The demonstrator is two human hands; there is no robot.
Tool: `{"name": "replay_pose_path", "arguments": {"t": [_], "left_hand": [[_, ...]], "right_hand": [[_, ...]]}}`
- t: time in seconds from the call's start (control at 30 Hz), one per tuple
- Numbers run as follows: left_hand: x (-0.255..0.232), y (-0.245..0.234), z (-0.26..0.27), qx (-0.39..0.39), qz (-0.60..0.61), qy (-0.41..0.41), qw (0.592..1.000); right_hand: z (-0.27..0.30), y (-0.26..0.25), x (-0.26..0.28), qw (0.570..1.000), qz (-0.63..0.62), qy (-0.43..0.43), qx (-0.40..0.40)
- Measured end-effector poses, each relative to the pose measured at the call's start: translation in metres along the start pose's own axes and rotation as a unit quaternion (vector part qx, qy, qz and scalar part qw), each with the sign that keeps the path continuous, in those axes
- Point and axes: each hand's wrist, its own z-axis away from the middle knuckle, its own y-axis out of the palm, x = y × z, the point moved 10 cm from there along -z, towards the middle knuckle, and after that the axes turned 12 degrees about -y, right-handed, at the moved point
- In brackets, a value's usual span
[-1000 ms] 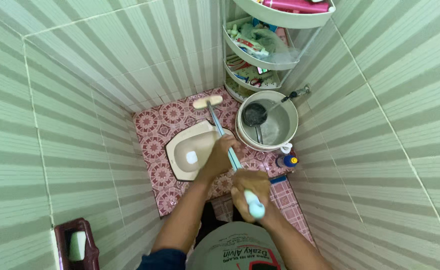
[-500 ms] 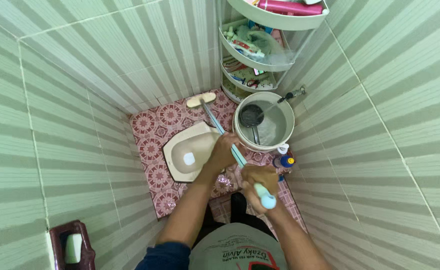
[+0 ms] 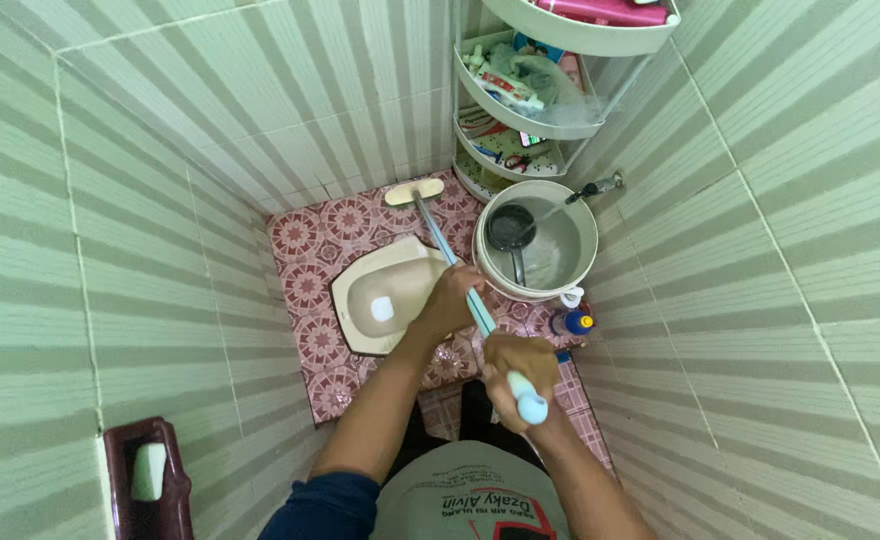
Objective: The person cleans a squat toilet and tiled bathroom floor by scrubbing them with a long-handled brush.
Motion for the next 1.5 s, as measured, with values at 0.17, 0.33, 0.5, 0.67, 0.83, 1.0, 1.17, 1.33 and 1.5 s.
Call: {"name": "replay_pose_path", "arguments": {"t": [0.17, 0.33, 0.5, 0.67, 0.83, 1.0, 1.17, 1.33, 1.5], "left_hand": [[-0.048, 0.004, 0.032, 0.007, 0.055, 0.004, 0.998], [-0.036, 0.003, 0.031, 0.001, 0.068, -0.030, 0.997], [-0.016, 0.012, -0.004, -0.030, -0.049, 0.028, 0.998], [-0.038, 0.007, 0.026, -0.104, -0.015, -0.034, 0.994], [0.003, -0.042, 0.028, -0.093, -0.077, -0.064, 0.991], [-0.018, -0.080, 0.076, -0.177, -0.052, -0.052, 0.981], [0.026, -0.112, 0.083, -0.187, -0.086, -0.103, 0.973], [0.017, -0.108, 0.094, -0.186, -0.051, -0.128, 0.973], [0.043, -0.104, 0.105, -0.140, -0.015, -0.218, 0.966]], "right_hand": [[-0.003, -0.023, 0.043, 0.999, 0.051, 0.002, -0.002], [0.001, -0.018, 0.046, 0.994, 0.031, -0.091, -0.044], [-0.001, -0.025, -0.019, 0.999, 0.017, 0.014, -0.026], [-0.003, -0.056, 0.011, 0.986, -0.156, 0.004, -0.053], [-0.010, 0.008, -0.009, 0.991, -0.129, -0.026, 0.033], [-0.020, 0.023, 0.029, 0.972, -0.222, -0.017, 0.070], [-0.026, 0.076, 0.017, 0.976, -0.180, -0.050, 0.114], [-0.035, 0.075, 0.028, 0.970, -0.208, -0.072, 0.098], [-0.023, 0.093, 0.037, 0.964, -0.195, -0.114, 0.143]]}}
